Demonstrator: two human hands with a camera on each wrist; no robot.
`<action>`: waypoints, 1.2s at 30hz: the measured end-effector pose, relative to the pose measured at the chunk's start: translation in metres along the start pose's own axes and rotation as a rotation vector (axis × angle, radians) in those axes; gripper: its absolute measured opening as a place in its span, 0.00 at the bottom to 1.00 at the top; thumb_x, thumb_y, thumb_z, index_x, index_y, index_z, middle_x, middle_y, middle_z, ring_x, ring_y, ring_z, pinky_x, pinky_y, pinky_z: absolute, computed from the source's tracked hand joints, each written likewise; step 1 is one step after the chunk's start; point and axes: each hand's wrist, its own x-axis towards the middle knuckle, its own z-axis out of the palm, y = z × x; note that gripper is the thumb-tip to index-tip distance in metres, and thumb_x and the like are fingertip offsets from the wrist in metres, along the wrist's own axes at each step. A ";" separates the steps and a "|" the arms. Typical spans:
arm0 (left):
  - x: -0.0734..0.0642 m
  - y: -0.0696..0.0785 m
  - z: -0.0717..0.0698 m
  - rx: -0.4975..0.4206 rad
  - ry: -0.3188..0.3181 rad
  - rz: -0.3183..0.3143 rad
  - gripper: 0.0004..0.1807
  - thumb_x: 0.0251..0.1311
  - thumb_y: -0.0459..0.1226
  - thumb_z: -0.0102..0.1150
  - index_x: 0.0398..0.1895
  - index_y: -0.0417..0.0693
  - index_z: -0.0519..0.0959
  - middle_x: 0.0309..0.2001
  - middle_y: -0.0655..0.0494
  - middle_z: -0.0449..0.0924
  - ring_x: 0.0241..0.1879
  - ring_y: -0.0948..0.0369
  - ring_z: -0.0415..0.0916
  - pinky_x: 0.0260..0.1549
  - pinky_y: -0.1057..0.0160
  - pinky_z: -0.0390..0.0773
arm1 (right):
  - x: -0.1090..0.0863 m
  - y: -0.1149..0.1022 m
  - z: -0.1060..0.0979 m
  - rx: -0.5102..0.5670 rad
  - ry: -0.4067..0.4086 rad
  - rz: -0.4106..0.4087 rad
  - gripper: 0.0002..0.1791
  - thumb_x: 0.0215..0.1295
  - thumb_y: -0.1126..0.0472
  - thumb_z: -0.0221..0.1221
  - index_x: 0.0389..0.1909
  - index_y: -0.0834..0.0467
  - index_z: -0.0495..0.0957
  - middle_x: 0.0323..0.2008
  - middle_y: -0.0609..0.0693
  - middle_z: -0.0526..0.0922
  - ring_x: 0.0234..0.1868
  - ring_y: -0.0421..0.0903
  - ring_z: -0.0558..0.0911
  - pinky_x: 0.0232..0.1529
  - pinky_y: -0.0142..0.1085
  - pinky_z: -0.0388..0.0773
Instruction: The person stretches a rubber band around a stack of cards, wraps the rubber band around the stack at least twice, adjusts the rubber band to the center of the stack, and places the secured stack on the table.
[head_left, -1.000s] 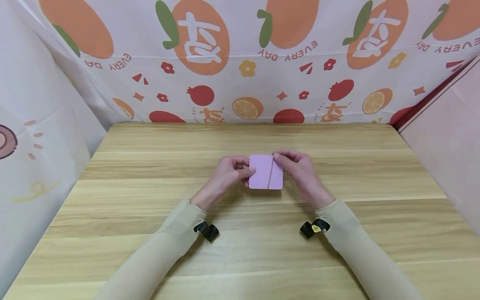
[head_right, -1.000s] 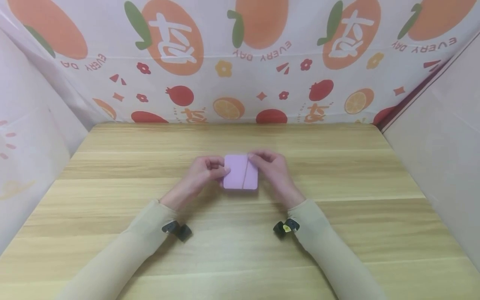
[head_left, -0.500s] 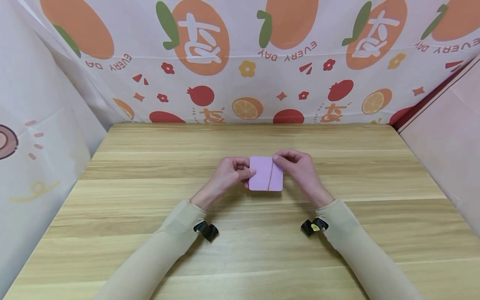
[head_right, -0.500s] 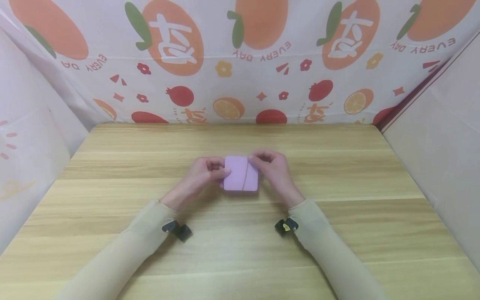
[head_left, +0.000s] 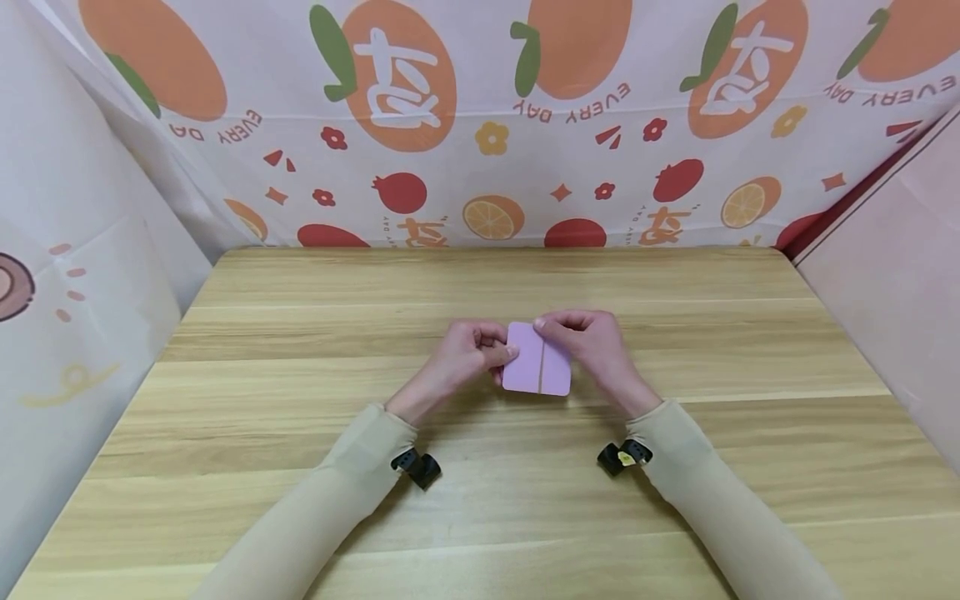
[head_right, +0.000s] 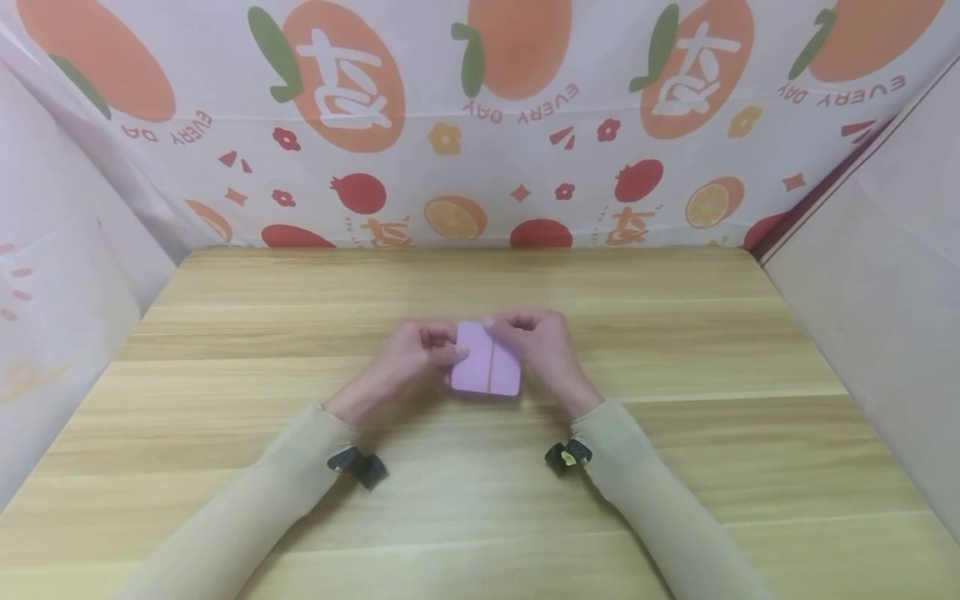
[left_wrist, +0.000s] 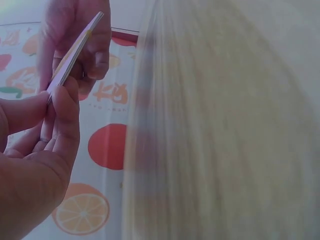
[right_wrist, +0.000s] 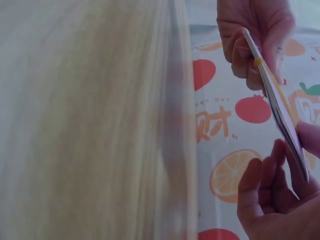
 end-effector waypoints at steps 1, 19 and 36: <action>0.000 0.000 0.001 0.003 -0.004 0.000 0.03 0.61 0.24 0.59 0.32 0.29 0.79 0.25 0.47 0.80 0.20 0.59 0.74 0.24 0.59 0.79 | 0.000 0.000 0.000 -0.003 -0.003 0.003 0.16 0.59 0.52 0.70 0.40 0.61 0.87 0.40 0.50 0.87 0.43 0.45 0.81 0.33 0.31 0.75; 0.001 -0.002 -0.002 -0.079 0.053 -0.066 0.04 0.63 0.27 0.58 0.35 0.30 0.78 0.24 0.52 0.80 0.19 0.61 0.74 0.25 0.62 0.78 | -0.001 0.002 -0.001 0.072 -0.044 0.014 0.20 0.66 0.51 0.64 0.50 0.63 0.82 0.47 0.53 0.83 0.46 0.45 0.77 0.42 0.33 0.76; 0.001 0.001 -0.002 -0.078 0.025 -0.056 0.03 0.62 0.26 0.58 0.33 0.30 0.79 0.23 0.52 0.80 0.18 0.61 0.74 0.23 0.65 0.77 | 0.000 0.002 -0.002 0.067 -0.035 -0.044 0.16 0.64 0.55 0.66 0.43 0.64 0.83 0.40 0.53 0.82 0.39 0.45 0.76 0.34 0.31 0.74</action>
